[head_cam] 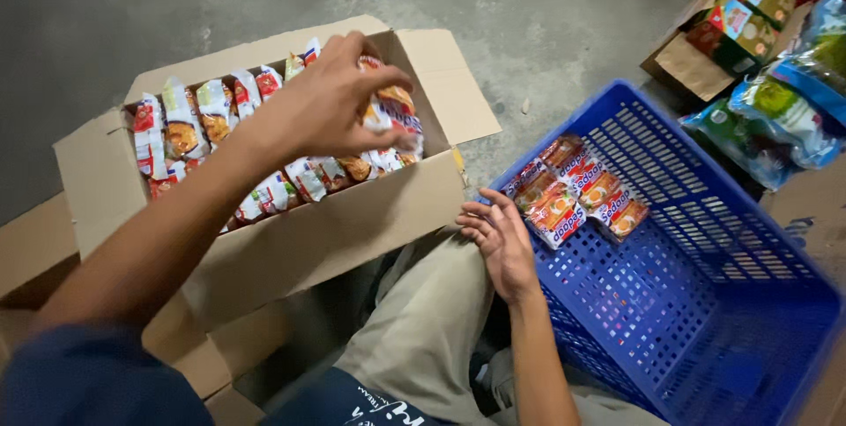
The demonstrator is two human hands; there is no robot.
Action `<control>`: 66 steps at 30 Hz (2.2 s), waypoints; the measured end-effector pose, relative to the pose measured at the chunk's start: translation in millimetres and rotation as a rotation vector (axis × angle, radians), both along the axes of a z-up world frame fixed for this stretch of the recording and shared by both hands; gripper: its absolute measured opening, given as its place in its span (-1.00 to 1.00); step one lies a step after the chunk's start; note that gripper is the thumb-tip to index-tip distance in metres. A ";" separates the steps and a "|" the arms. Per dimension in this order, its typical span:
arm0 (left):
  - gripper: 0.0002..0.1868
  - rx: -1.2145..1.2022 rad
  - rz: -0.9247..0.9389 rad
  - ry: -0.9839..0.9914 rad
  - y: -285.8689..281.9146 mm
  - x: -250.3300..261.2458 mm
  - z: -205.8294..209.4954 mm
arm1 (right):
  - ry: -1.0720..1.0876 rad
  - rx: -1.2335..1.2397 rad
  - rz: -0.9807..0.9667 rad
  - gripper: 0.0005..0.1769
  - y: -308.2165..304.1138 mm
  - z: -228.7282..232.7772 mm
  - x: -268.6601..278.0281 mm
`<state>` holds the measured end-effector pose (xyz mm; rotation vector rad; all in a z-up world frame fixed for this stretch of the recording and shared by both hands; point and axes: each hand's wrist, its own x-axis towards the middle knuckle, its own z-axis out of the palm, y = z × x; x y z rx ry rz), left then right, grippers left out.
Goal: The person transfers individually wrapped food items from a cardboard box into a blue plastic basket. They handle the items one at a time, arranging them in rows within the basket. The person closes the cardboard box after transferring the items.
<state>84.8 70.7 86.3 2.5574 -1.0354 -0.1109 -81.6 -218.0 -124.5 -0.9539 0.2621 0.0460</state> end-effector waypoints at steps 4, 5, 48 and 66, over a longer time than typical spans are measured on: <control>-0.43 0.101 -0.039 -0.200 3.9 48.8 -37.5 | -0.025 0.019 -0.015 -0.44 0.8 -7.5 -1.7; -0.36 0.206 -0.043 -0.232 3.8 60.1 -44.9 | -0.015 0.032 -0.035 -0.48 1.1 -7.1 -1.7; -0.66 0.779 -0.027 -0.426 -33.2 91.8 -153.7 | -0.030 0.084 -0.016 -0.48 -19.7 -53.6 7.1; -0.66 0.347 -0.042 -0.615 -135.2 -44.1 -122.2 | 0.977 -1.100 -0.142 -0.62 -319.1 -256.6 3.3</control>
